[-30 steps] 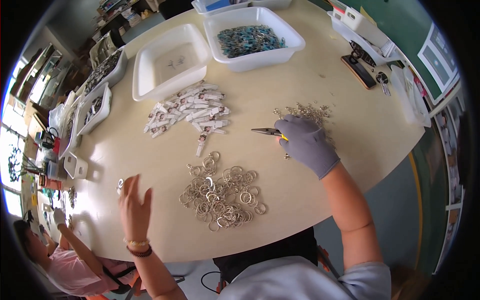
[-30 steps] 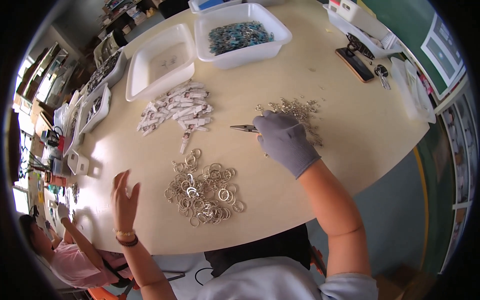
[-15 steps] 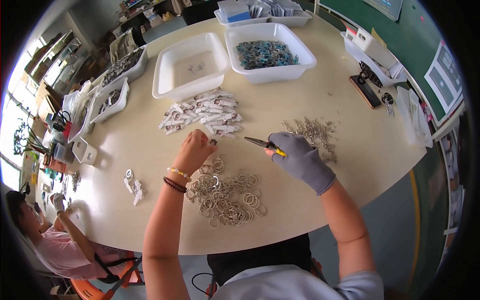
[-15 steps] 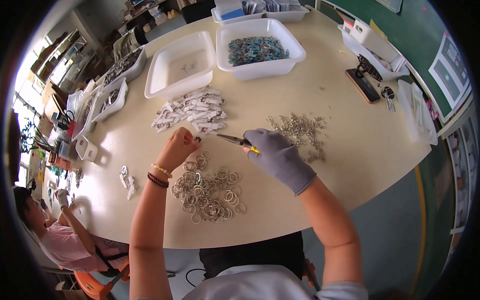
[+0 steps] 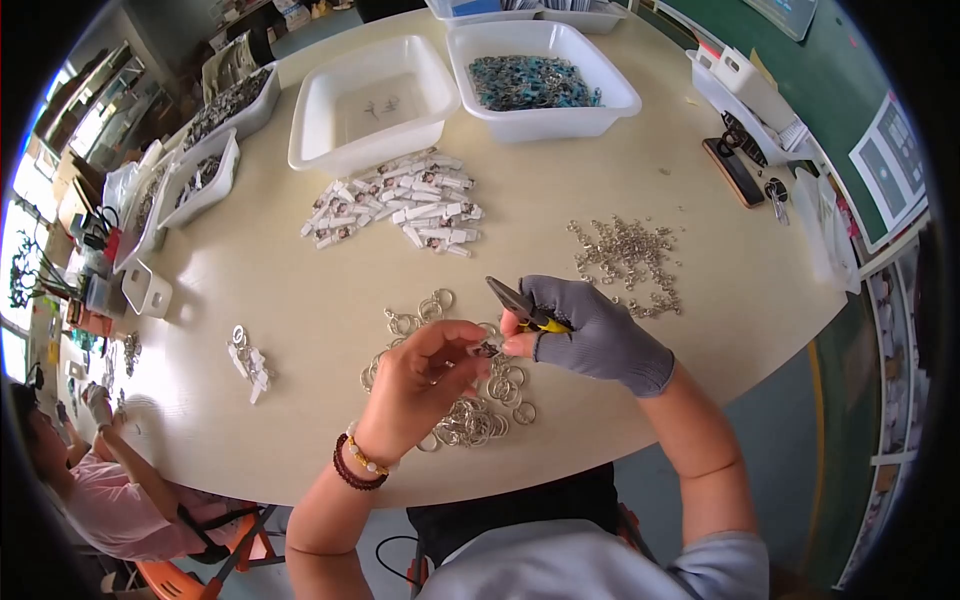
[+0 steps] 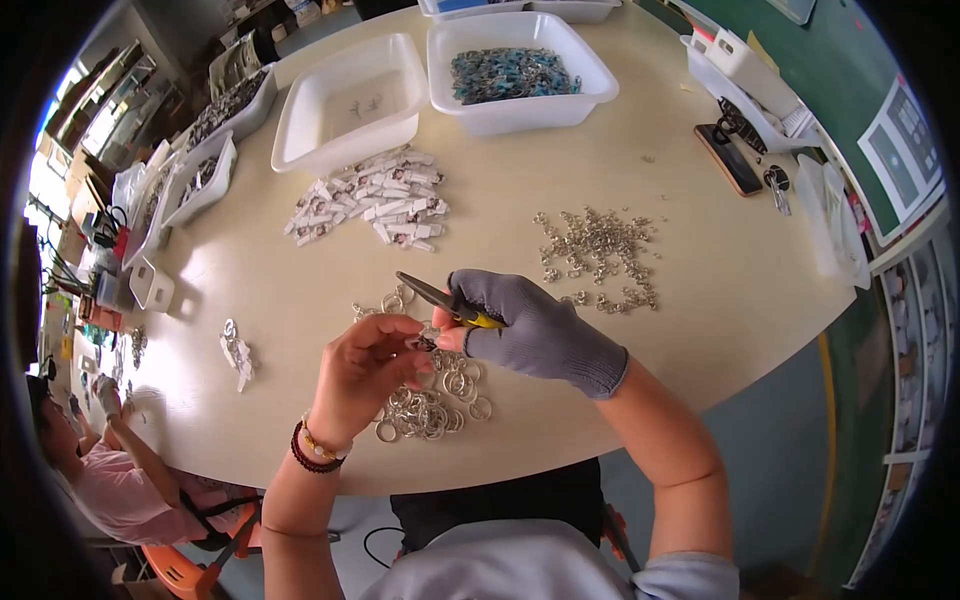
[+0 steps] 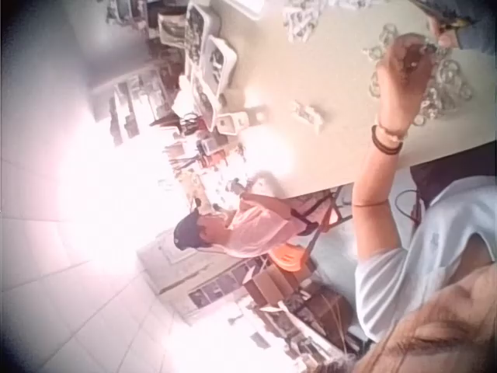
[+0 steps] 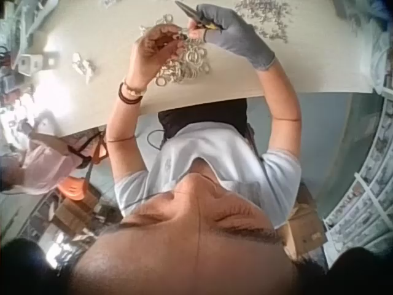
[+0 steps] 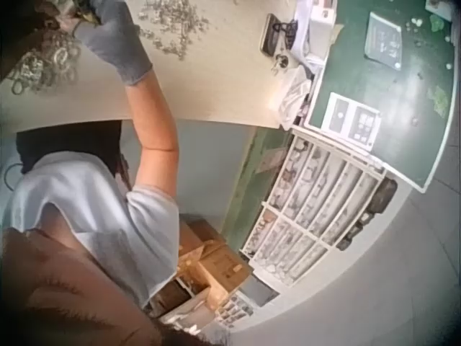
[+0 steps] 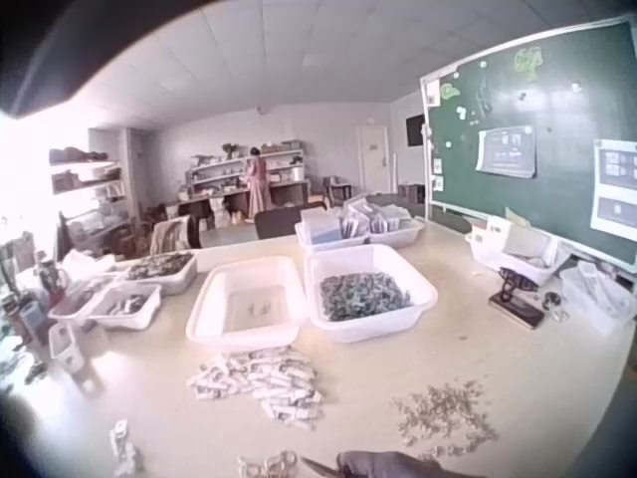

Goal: The person assembles keychains by attaching metal rings to plastic charms using pliers.

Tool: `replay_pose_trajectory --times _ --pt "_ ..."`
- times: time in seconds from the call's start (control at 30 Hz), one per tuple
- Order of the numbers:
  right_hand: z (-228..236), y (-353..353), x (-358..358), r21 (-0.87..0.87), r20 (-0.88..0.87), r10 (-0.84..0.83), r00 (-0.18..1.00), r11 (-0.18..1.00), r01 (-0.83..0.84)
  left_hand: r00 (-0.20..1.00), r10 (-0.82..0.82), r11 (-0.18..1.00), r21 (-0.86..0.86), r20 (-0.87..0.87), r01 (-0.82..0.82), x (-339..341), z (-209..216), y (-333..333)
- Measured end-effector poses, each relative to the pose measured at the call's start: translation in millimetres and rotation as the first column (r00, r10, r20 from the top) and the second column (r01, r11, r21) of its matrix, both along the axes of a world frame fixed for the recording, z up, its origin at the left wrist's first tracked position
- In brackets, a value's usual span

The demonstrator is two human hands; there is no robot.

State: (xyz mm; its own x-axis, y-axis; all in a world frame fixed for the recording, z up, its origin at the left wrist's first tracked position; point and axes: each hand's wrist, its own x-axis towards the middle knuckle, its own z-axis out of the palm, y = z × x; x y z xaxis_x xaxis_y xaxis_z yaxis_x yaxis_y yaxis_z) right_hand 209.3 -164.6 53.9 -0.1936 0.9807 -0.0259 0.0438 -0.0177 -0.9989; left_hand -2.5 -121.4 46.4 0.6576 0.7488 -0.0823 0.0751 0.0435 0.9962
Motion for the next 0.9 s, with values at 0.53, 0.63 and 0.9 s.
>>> replay_pose_trajectory --times 0.53,0.63,0.9 --pt "-15 -2 -22 0.055 0.063 -0.043 0.997 0.998 0.039 0.998 -0.032 0.759 0.649 -0.051 0.057 -2 -12 4" --pt "-30 -4 -43 0.217 0.056 -0.266 0.962 0.944 0.248 0.995 0.078 0.751 0.660 -0.061 -0.018 -4 -17 4" --pt "-14 -10 -23 0.094 0.832 0.133 0.539 0.923 -0.373 0.928 0.368 0.867 0.343 0.049 -0.362 -20 -11 28"
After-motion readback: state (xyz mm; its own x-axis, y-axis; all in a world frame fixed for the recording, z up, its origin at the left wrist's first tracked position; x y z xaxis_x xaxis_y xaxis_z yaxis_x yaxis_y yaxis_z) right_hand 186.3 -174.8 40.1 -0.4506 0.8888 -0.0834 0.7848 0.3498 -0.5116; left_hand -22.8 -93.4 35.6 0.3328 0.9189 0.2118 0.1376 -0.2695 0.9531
